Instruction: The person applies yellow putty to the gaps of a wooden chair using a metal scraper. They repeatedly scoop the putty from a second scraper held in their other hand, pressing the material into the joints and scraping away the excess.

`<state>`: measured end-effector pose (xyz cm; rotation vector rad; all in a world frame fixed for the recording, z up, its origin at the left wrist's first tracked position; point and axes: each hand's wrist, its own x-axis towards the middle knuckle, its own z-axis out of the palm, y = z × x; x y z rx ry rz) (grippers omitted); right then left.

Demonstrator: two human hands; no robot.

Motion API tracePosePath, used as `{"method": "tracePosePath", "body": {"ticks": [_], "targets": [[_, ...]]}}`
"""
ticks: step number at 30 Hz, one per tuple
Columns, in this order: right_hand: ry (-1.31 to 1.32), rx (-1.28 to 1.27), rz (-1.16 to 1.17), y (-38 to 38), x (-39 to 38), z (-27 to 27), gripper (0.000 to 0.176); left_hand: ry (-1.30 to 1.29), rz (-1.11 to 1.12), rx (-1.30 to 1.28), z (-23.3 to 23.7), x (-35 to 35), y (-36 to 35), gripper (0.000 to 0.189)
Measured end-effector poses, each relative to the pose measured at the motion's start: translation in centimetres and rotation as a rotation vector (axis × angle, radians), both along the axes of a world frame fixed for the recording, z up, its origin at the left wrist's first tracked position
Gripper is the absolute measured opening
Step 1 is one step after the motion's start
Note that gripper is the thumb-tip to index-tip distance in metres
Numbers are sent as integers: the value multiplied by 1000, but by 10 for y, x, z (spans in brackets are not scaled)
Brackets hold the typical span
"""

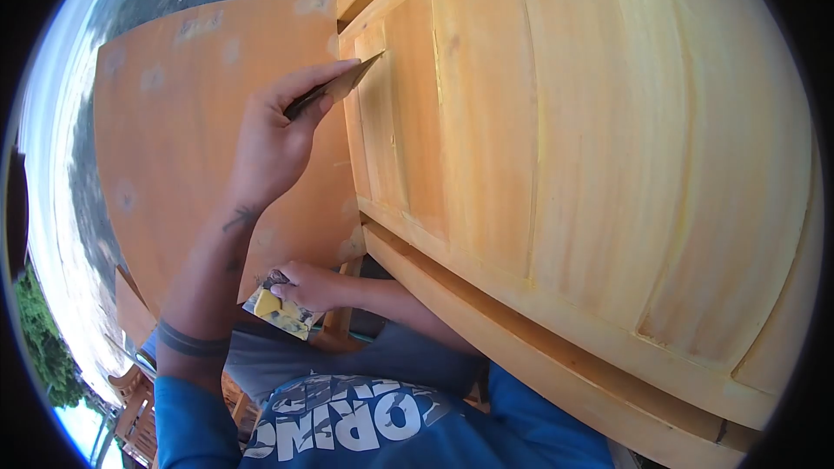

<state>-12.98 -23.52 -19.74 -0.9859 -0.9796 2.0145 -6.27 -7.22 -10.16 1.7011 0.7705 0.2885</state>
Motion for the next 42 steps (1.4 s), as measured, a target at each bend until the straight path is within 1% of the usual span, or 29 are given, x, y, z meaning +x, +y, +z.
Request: {"method": "tracePosePath", "body": {"ticks": [2, 5, 6, 8, 10, 13, 16, 19, 22, 23, 26, 27, 30, 33, 36, 37, 40, 41, 42], "targets": [[17, 9, -11, 0, 0, 2, 25, 26, -58, -34, -10, 12, 17, 31], [2, 4, 24, -2, -1, 0, 26, -3, -120, -168, -8, 3, 3, 34], [-14, 7, 45, -1, -2, -2, 28, -14, -123, -164, -8, -1, -7, 37], [-33, 78, -11, -5, -12, -8, 28, -34, -126, -158, 2, -15, -39, 41], [-18, 79, -19, -4, -9, -7, 27, -39, -177, -90, 16, -29, -68, 51], [9, 67, -15, 0, -4, -3, 26, -16, -371, 32, 29, -50, -89, 58], [18, 47, 6, -1, 0, -1, 26, -108, -228, 174, 30, -50, -88, 66], [34, 42, 1, -1, 3, 3, 25, -121, -166, 260, 26, -31, -116, 73], [43, 51, -11, 1, 7, 3, 24, -124, -156, 270, 20, -44, -153, 77], [44, 50, -17, 1, 7, 2, 24, -126, -194, 201, 23, -55, -151, 75], [36, 54, -5, -1, 0, 1, 24, -87, -210, 239, 35, -62, -119, 67], [42, 56, -7, -2, 1, 1, 25, -46, -126, 310, 37, -53, -103, 55], [38, 43, -7, -4, 3, 3, 25, 20, 13, -20, 20, -25, -66, 46], [32, 41, 1, -4, 5, 6, 26, -16, -32, -106, 23, -25, -85, 43], [39, 30, -4, -2, 4, 8, 27, 16, -259, -176, 41, -42, -95, 43], [42, 35, -2, -3, 2, 8, 27, -5, -264, -181, 40, -47, -93, 41], [41, 28, 5, -3, 5, 8, 28, 93, 168, -332, 29, -42, -82, 39], [38, 27, 4, -4, 5, 8, 29, 90, 162, -385, 25, -37, -85, 39], [39, 27, 1, -5, 8, 9, 29, 81, 116, -329, 26, -33, -91, 39]]}}
